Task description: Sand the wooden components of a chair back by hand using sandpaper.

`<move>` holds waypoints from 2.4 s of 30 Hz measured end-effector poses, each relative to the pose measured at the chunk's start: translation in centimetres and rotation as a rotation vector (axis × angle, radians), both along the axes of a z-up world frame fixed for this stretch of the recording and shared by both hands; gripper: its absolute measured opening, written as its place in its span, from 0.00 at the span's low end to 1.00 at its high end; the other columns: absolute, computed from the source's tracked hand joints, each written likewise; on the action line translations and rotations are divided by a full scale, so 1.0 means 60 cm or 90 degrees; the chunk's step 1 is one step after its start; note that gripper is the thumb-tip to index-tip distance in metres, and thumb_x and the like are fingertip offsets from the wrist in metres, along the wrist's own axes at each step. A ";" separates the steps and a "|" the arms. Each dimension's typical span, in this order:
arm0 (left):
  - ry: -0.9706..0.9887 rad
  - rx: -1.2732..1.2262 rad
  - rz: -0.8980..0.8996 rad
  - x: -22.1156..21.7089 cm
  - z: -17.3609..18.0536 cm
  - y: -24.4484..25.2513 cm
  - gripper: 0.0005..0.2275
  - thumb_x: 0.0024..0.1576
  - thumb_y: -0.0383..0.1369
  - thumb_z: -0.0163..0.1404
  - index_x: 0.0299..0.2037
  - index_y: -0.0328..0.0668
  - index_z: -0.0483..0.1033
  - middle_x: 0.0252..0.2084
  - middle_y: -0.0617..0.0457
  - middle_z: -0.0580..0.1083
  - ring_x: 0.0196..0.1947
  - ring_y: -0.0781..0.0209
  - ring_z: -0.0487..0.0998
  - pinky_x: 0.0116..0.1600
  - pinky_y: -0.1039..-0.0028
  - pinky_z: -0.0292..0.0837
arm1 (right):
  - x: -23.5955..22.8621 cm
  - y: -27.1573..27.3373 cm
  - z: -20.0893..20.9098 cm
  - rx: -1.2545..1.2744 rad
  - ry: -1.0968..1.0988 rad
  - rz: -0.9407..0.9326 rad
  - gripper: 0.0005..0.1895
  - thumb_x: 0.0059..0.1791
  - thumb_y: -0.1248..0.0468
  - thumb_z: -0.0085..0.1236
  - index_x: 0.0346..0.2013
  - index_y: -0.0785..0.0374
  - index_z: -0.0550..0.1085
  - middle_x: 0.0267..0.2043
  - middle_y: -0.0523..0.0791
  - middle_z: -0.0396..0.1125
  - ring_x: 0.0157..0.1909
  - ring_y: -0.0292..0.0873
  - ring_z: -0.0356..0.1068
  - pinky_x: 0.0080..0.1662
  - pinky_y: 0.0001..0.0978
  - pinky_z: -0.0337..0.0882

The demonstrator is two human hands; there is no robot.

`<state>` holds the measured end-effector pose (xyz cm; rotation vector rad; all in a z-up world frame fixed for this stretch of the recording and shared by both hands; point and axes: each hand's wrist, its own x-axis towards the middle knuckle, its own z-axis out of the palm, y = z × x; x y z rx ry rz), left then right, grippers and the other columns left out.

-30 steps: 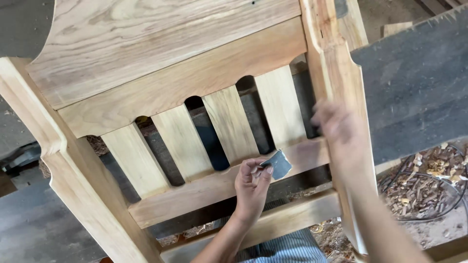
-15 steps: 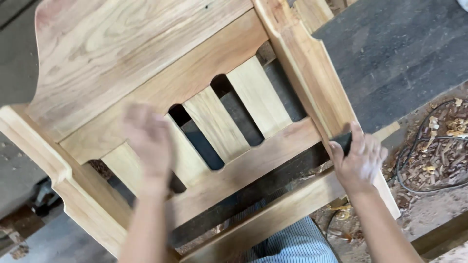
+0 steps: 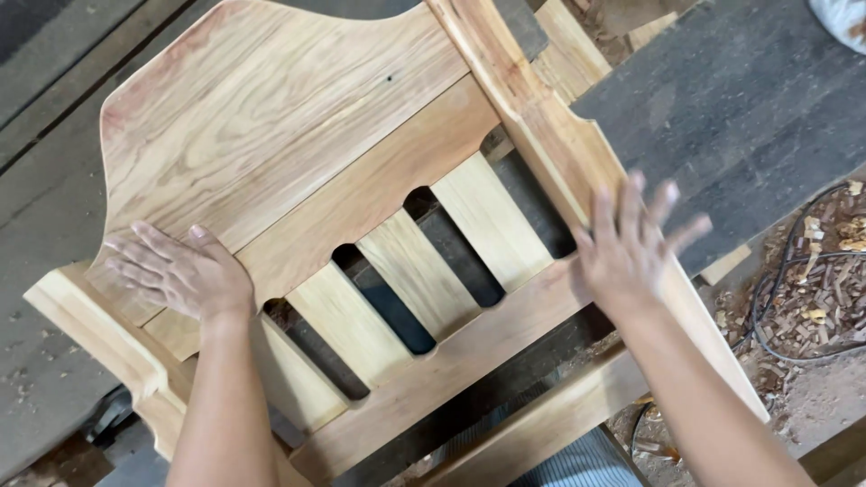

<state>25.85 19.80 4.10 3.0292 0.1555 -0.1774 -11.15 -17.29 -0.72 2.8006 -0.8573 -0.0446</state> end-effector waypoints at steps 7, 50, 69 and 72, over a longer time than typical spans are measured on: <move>-0.057 -0.022 -0.016 -0.011 -0.016 0.020 0.32 0.73 0.51 0.28 0.81 0.45 0.33 0.83 0.41 0.29 0.82 0.38 0.24 0.82 0.46 0.21 | 0.261 -0.022 0.111 0.269 0.109 -0.109 0.35 0.69 0.41 0.21 0.79 0.51 0.22 0.80 0.44 0.04 0.79 0.51 0.04 0.67 0.74 0.14; -0.094 -0.007 -0.037 -0.003 -0.022 0.025 0.31 0.74 0.48 0.31 0.81 0.42 0.37 0.83 0.37 0.34 0.82 0.36 0.29 0.82 0.45 0.25 | 0.208 -0.005 0.084 0.143 0.127 -0.108 0.40 0.60 0.41 0.23 0.79 0.56 0.31 0.79 0.47 0.10 0.74 0.54 0.01 0.63 0.72 0.08; -0.048 -0.022 -0.026 -0.010 -0.007 0.010 0.31 0.75 0.48 0.28 0.82 0.40 0.33 0.83 0.38 0.30 0.82 0.37 0.25 0.82 0.45 0.21 | -0.273 0.059 -0.006 0.161 0.499 -0.315 0.43 0.55 0.33 0.26 0.77 0.54 0.39 0.81 0.53 0.15 0.80 0.59 0.06 0.62 0.75 0.11; -0.033 -0.009 -0.033 -0.016 -0.006 0.015 0.31 0.74 0.48 0.27 0.81 0.41 0.33 0.83 0.39 0.30 0.82 0.38 0.25 0.82 0.45 0.21 | 0.027 0.029 0.087 0.228 0.259 -0.237 0.40 0.55 0.38 0.26 0.76 0.52 0.36 0.80 0.47 0.14 0.77 0.54 0.04 0.66 0.70 0.08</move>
